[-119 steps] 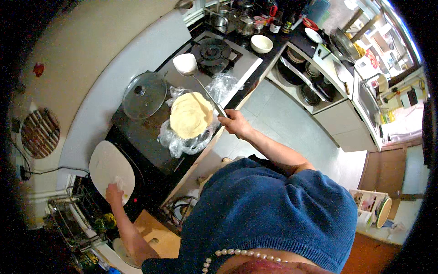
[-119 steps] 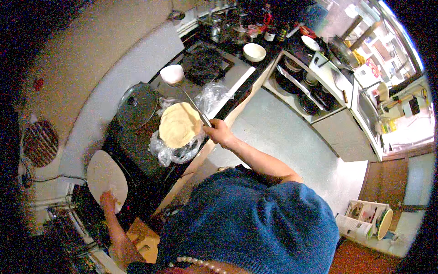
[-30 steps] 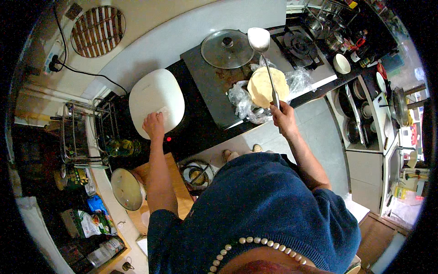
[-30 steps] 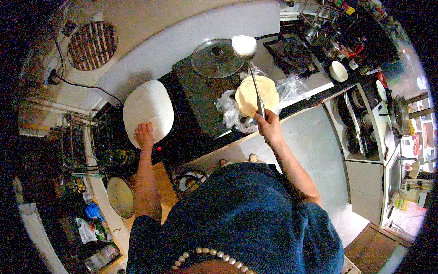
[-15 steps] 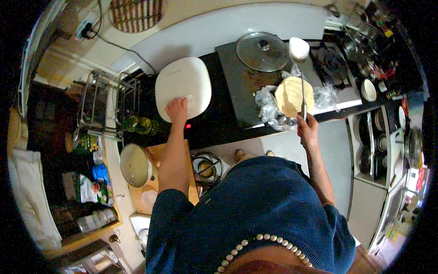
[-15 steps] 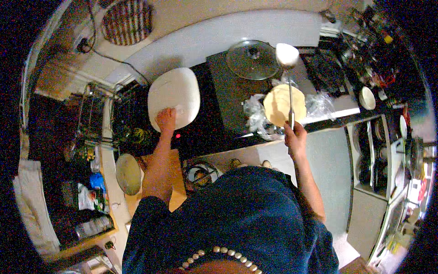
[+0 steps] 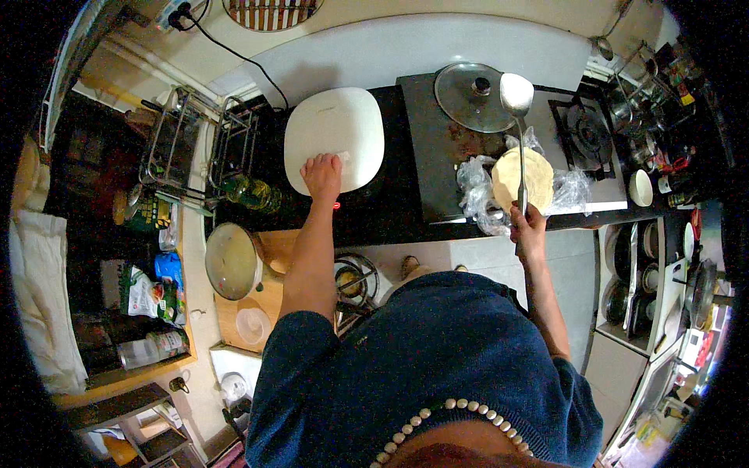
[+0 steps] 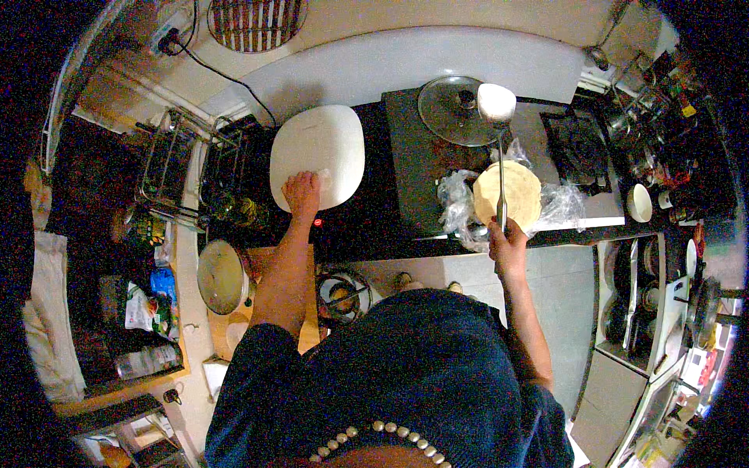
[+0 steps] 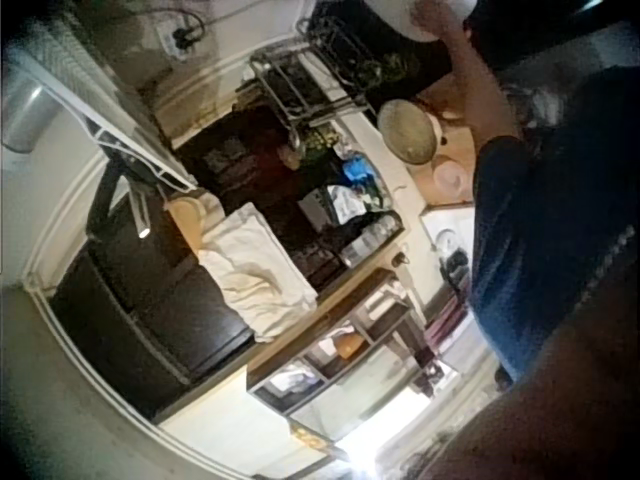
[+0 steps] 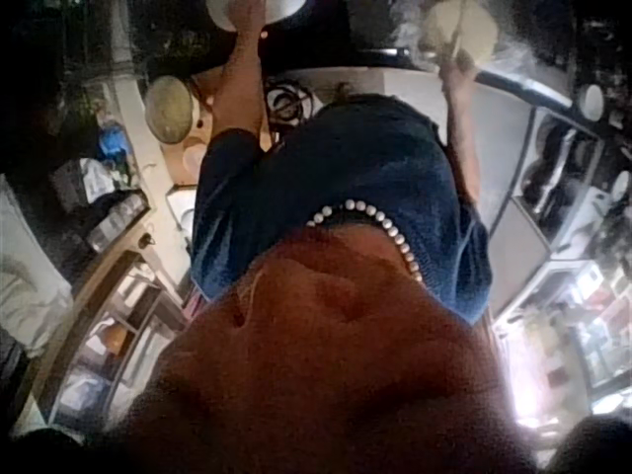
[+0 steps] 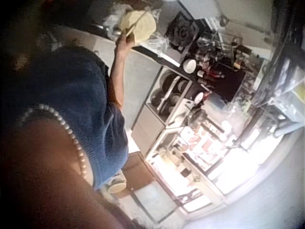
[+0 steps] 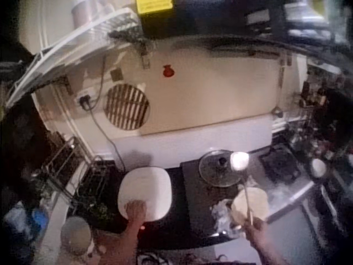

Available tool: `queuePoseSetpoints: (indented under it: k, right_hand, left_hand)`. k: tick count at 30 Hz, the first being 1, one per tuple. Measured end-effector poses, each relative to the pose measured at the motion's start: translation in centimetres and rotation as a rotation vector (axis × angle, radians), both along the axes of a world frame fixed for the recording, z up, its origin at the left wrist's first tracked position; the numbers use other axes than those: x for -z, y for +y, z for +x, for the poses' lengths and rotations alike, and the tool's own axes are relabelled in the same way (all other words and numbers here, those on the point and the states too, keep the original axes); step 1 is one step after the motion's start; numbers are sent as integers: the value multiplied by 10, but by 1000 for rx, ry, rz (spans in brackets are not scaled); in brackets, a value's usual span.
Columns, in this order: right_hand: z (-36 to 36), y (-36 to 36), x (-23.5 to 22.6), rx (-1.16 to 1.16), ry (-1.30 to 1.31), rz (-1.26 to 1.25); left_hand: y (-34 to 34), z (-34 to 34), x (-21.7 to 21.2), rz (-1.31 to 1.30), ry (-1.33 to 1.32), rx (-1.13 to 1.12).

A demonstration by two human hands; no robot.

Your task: The person cooks flatbreads on an electric griddle. They open the griddle, place a flatbread inside, close the lid, and later flip the bread with a spatula before removing it and placing it on a plate.

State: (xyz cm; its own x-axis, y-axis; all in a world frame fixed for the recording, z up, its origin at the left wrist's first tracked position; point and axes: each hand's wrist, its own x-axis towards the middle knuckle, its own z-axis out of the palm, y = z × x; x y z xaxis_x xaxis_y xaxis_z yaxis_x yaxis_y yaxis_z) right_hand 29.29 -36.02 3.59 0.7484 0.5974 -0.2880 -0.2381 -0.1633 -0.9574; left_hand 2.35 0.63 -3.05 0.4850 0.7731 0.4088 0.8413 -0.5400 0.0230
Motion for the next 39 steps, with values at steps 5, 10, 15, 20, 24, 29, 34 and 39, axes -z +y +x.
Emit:
queuePoseSetpoints:
  k: [5,10,15,20,24,29,34,39]
  right_hand:
    - [-5,2,-5,1,-7,-21]
    - [-2,-1,0,4,-13,3]
    - [-5,0,-2,10,-5,6]
    - [-5,0,1,12,2,-19]
    - [-6,-1,0,6,-15,-29]
    - [-4,0,-1,-13,-39,-30]
    - [-3,1,1,-21,-14,-13]
    - [-6,4,-1,-34,-38,-60]
  left_hand:
    - [-3,6,-8,-63,39,-42]
    - [1,1,3,91,5,1]
    - [1,1,4,90,-4,18]
    - [2,1,5,152,-14,16]
    - [2,1,8,177,-23,16]
    - [1,1,7,178,-31,19]
    - [-1,1,3,133,-18,16]
    - [3,-1,6,52,41,22]
